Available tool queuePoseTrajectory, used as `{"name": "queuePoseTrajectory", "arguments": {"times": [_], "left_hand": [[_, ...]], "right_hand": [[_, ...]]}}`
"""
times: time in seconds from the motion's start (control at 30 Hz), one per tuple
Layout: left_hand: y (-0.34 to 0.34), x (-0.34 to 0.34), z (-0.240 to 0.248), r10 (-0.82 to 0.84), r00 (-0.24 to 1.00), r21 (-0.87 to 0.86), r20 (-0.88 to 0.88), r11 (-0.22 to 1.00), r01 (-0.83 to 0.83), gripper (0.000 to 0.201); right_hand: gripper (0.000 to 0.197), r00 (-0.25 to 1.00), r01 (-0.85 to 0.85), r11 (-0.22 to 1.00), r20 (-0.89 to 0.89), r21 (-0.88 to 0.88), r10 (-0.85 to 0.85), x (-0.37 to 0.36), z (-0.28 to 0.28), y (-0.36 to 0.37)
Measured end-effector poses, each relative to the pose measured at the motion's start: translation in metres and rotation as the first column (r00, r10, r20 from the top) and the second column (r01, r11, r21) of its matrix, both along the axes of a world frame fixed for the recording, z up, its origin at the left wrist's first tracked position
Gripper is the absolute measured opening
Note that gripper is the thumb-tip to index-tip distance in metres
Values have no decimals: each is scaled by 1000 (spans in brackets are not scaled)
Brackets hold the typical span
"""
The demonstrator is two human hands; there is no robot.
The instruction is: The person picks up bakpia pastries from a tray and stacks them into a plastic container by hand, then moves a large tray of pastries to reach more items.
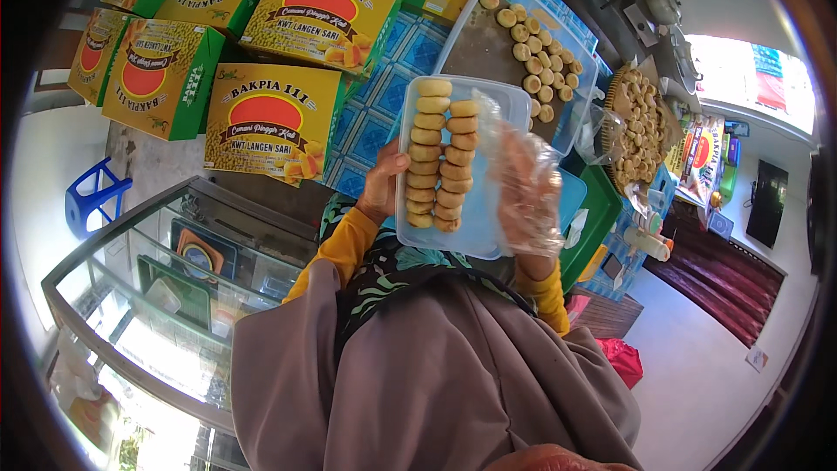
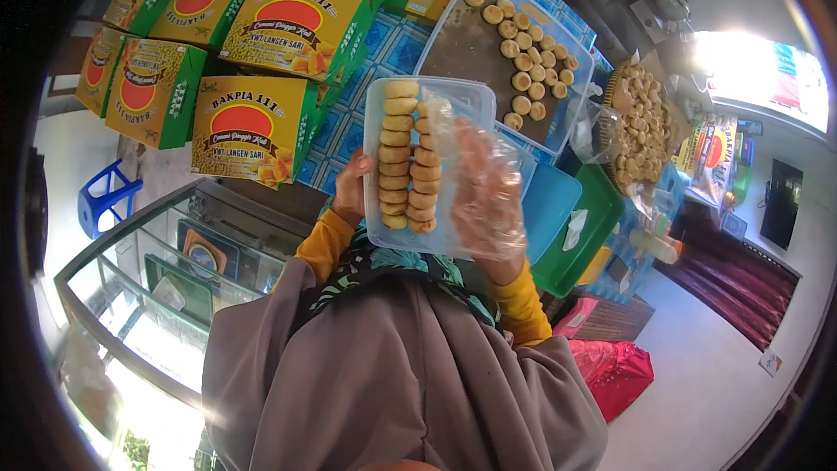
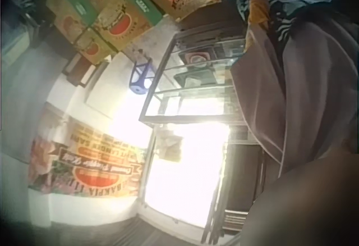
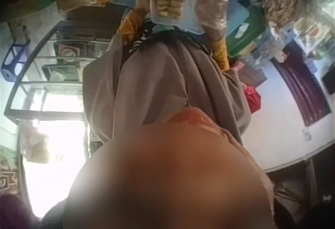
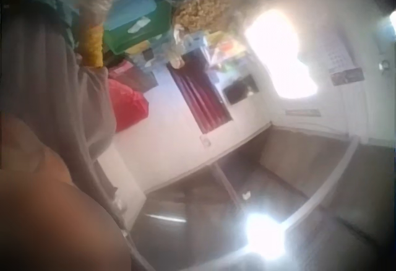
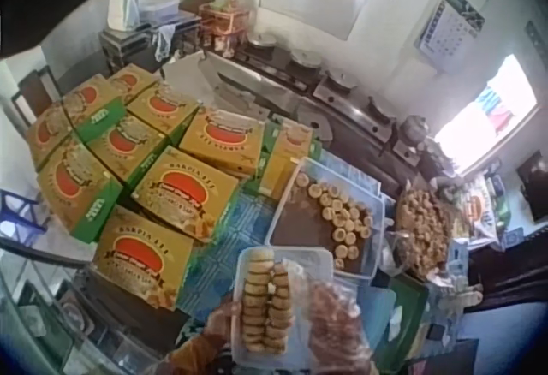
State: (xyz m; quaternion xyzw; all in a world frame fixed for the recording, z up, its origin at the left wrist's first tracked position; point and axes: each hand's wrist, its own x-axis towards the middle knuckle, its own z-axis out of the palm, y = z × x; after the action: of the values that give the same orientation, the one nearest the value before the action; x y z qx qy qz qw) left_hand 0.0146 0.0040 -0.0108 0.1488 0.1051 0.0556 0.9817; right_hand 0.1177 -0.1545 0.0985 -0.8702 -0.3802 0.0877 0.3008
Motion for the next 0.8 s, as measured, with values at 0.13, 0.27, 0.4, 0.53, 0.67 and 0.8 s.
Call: {"name": "queuePoseTrajectory", "arguments": {"times": [0.13, 0.27, 0.4, 0.53, 0.67, 0.8], "left_hand": [[0, 7, 3, 2, 1000, 9, -8, 1000, -2, 79], [4, 8, 6, 17, 999, 24, -39, 1000, -16, 82], [6, 2, 4, -12, 1000, 95, -6, 995, 13, 84], [4, -5, 4, -20, 999, 33, -26, 999, 21, 85], [5, -9, 7, 7, 1000, 65, -29, 998, -5, 81], [6, -13, 2, 2, 1000, 133, -23, 991, 1, 82]], "right_hand": [[44, 889, -84, 969, 422, -233, 178, -10, -2, 15], [43, 986, -57, 998, 159, -2, 56, -5, -1, 26], [44, 980, -53, 979, 201, 196, 13, 8, -10, 50], [48, 992, -115, 952, 77, 283, 97, 4, -21, 50], [51, 995, -79, 936, 84, 342, 54, -8, -40, 48], [49, 993, -28, 988, 119, 150, 10, -11, -33, 52]]}}
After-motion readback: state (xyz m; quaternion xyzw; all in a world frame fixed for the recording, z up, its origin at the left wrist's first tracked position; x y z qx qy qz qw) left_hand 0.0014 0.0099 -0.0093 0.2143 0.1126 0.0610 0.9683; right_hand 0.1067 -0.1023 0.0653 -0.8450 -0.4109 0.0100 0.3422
